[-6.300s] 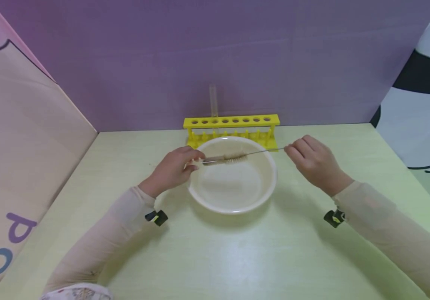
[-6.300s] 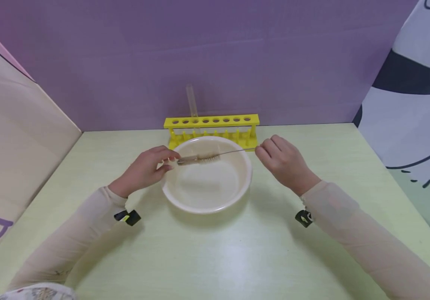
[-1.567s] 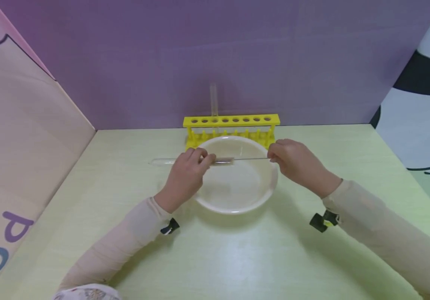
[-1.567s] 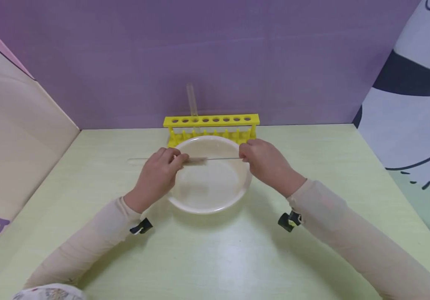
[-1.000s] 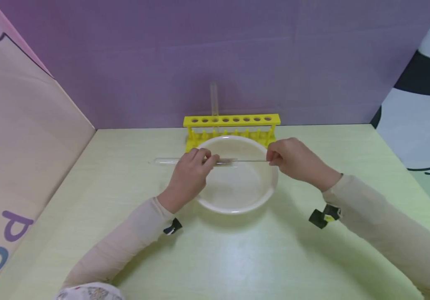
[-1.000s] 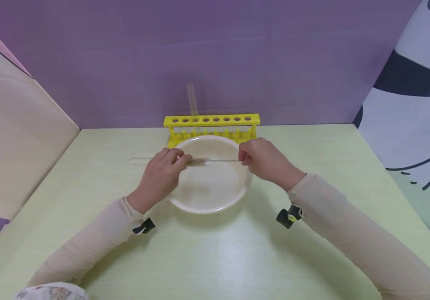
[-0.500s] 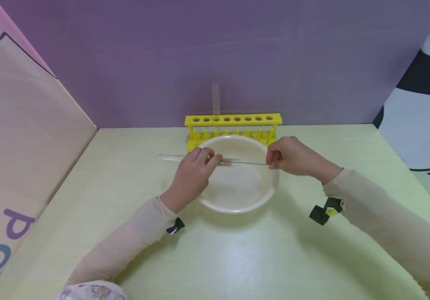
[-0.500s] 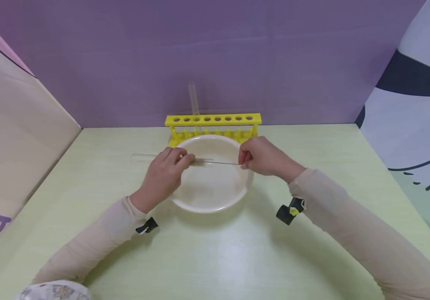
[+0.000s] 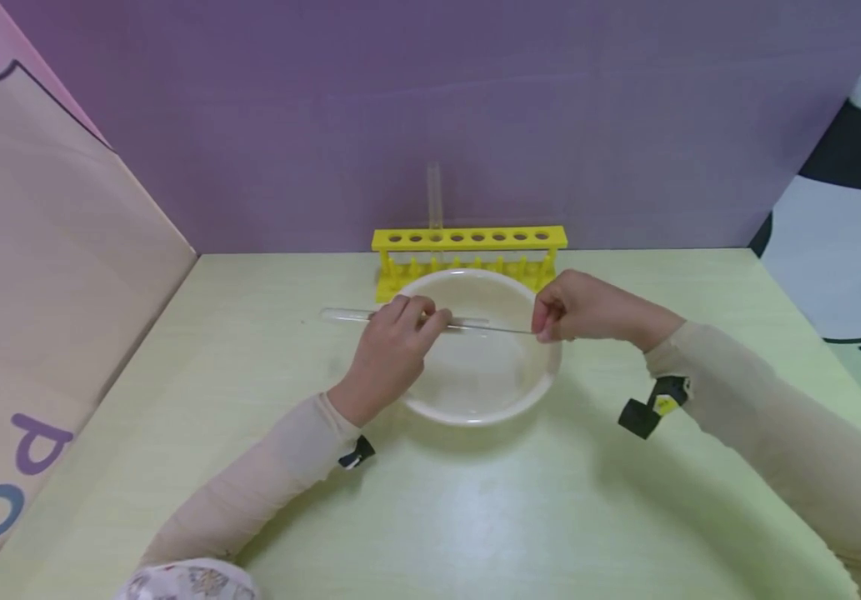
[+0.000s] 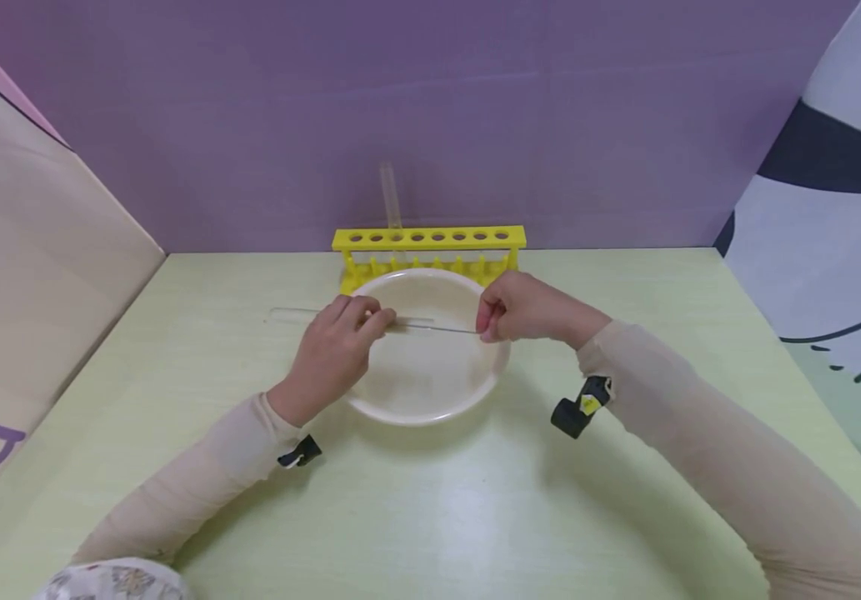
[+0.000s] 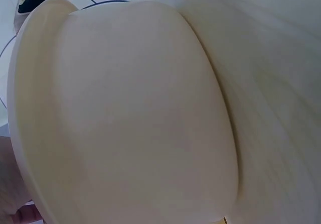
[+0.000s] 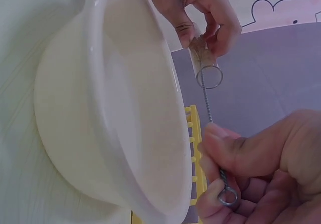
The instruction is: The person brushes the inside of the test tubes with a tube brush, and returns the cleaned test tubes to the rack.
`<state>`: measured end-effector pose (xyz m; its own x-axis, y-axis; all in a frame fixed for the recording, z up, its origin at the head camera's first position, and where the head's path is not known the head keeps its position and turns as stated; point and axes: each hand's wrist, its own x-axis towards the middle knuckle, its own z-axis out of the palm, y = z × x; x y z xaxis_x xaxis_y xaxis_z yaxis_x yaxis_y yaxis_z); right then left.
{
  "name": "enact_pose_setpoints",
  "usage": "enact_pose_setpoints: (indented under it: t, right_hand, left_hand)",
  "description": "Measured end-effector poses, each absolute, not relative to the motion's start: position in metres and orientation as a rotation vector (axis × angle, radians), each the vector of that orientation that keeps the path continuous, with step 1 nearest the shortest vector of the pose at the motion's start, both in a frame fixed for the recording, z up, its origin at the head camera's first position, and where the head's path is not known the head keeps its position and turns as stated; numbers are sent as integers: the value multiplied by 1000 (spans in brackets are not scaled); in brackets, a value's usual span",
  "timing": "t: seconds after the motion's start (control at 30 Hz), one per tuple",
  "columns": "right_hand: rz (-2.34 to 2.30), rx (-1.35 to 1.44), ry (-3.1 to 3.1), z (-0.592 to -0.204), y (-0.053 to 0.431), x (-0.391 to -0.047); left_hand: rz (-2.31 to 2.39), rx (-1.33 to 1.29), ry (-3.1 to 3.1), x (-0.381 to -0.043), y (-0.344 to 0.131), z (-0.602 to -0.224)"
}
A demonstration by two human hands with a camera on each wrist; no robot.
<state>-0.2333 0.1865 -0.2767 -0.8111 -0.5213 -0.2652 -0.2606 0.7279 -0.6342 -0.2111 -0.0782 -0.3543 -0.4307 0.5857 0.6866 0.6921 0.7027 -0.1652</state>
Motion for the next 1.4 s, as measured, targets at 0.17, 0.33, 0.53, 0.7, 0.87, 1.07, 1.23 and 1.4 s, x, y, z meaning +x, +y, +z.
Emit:
enact_pose_setpoints:
  t: [0.17, 0.33, 0.53, 0.7, 0.87, 1.07, 1.23, 1.4]
  right_hand:
    - [-893, -528, 2417, -276, 186, -237]
    - [-972, -505, 2328, -279, 187, -240]
    - [-1009, -483, 2253, -278, 187, -243]
    - [-1000, -478, 2215, -276, 186, -243]
    - [-991, -456, 2185, -276, 185, -245]
    - [-1007, -421, 2163, -275, 182, -247]
    - [-998, -405, 2162, -272, 177, -248]
    - [-974, -401, 2198, -271, 173, -248]
  left_hand:
    - [-179, -966, -2134, -211, -77, -354]
    - [-173, -953, -2102, -210, -75, -354]
    - [-183, -952, -2085, -209, -71, -354]
    - [-198, -952, -2070, -208, -69, -355]
    - [-197, -946, -2052, -207, -67, -355]
    - [-201, -940, -2045, -207, -66, -355]
    - [-207, -939, -2050, -207, -64, -356]
    - [-200, -932, -2054, -205, -62, -357]
